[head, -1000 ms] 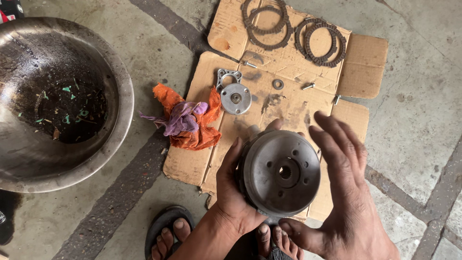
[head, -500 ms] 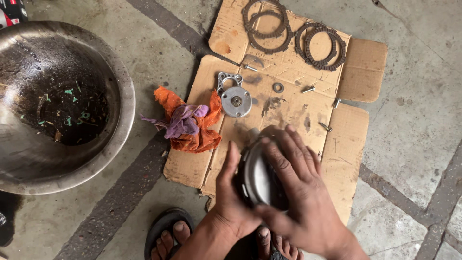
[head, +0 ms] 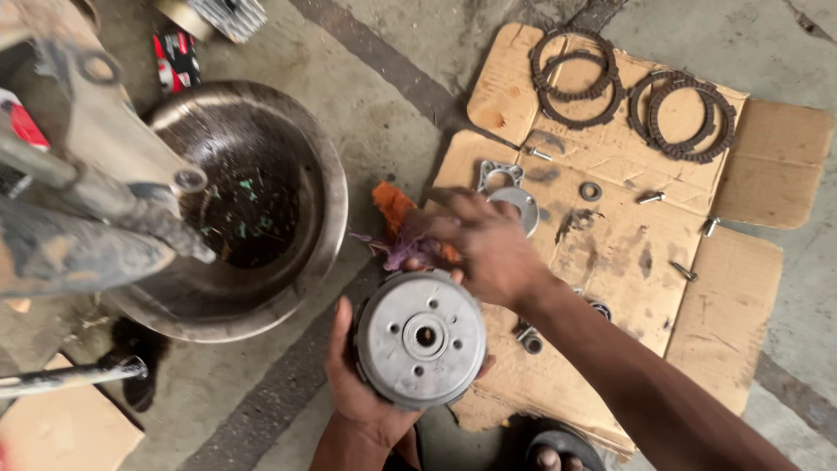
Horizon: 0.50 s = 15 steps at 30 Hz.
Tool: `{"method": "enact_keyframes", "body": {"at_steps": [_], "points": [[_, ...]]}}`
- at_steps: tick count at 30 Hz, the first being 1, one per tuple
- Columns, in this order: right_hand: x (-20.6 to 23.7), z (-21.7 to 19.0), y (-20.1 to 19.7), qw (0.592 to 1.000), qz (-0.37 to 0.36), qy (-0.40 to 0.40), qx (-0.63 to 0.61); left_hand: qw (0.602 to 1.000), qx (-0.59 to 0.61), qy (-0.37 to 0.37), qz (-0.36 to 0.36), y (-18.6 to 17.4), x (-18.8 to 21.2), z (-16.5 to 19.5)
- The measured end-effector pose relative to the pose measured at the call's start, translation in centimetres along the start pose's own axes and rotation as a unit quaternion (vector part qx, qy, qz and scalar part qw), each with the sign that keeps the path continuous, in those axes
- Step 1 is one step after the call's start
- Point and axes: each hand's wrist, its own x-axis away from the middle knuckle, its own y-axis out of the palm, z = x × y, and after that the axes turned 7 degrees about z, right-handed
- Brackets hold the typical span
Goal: The person sits at floor level and stacks friction and steel clutch plates onto the clutch hub, fitting the pressure plate over them. They then carry the assembled clutch unit to the motorcycle and seat it into the open engine clutch housing.
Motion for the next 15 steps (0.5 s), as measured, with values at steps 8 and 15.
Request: {"method": "enact_keyframes", "body": {"at_steps": [8, 15], "points": [[-0.6, 0.0, 4.4, 0.954, 0.104, -0.174, -0.223, 0.999, -0.027, -0.007, -0.029, 1.3, 0.1, -0.3], [1.7, -3.6, -13.1, 0.809, 0.193, 0.317, -0.456, 0.997, -0.018, -0.021, -0.073, 2.2, -1.6, -1.0]]}}
